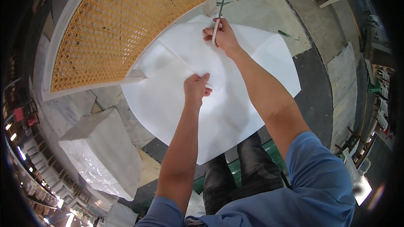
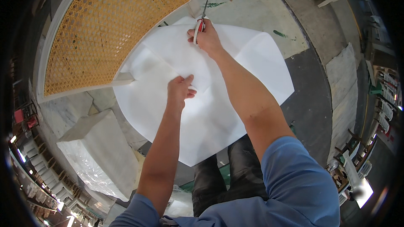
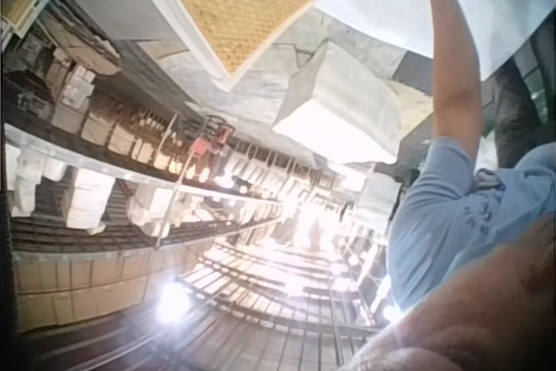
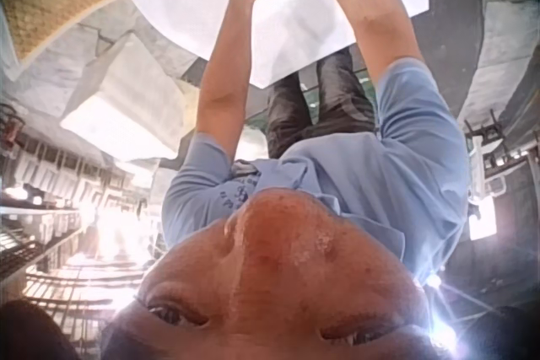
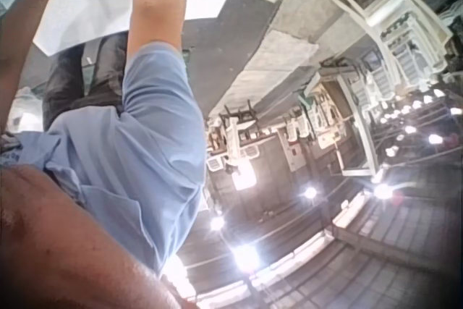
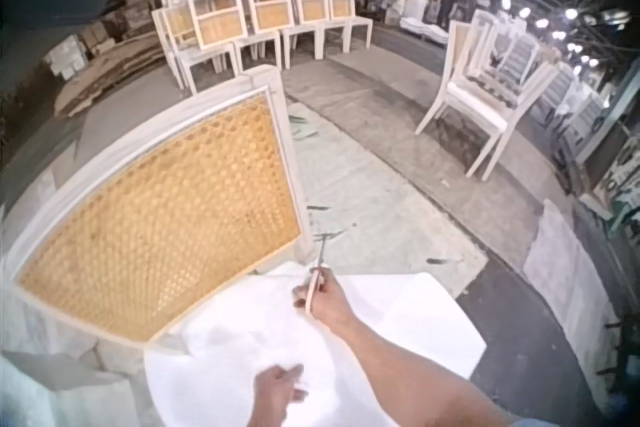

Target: The person staples white fabric to the underside of a chair seat using a pneumatic staple gun. They then move the chair, retrieve a large sheet of white foam, and cut it to size with scissors before placing it on the chair seat.

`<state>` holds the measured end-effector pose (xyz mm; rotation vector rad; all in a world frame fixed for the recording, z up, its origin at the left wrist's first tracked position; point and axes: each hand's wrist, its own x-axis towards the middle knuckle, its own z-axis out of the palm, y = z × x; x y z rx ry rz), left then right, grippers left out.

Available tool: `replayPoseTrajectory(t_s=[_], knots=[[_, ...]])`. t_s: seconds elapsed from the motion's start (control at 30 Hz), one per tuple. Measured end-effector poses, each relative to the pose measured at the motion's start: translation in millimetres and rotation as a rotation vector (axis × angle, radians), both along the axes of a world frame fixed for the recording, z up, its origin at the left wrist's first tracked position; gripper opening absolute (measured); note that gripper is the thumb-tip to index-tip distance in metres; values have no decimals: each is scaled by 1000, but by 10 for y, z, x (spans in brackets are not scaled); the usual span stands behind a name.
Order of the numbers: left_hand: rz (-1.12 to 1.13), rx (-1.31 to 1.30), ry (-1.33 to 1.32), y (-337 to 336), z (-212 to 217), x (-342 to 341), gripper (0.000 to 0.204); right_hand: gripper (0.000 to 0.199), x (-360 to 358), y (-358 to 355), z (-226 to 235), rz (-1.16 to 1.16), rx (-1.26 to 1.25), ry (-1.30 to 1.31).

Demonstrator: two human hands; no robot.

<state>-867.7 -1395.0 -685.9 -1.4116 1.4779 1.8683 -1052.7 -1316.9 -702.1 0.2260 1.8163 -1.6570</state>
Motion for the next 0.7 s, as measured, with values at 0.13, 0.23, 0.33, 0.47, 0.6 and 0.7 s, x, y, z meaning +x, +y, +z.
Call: replayPoseTrajectory(t_s=[0.13,0.23,0.33,0.47,0.6,0.7], knots=[[-17,-19,41,-59,-46,-42,22,71,6,-22,17,13,-35,41],[30,-4,33,-66,-102,-44,21,68,83,-14,30,-15,-40,98],[22,-1,43,-78,-168,-30,21,64,304,46,29,-17,58,248],[-14,15,106,-122,-258,10,23,63,917,270,-32,6,225,351],[-73,20,107,-148,-286,19,29,62,1192,435,-5,-171,32,257],[-116,10,94,-154,-255,24,29,61,1744,749,225,-149,5,211]])
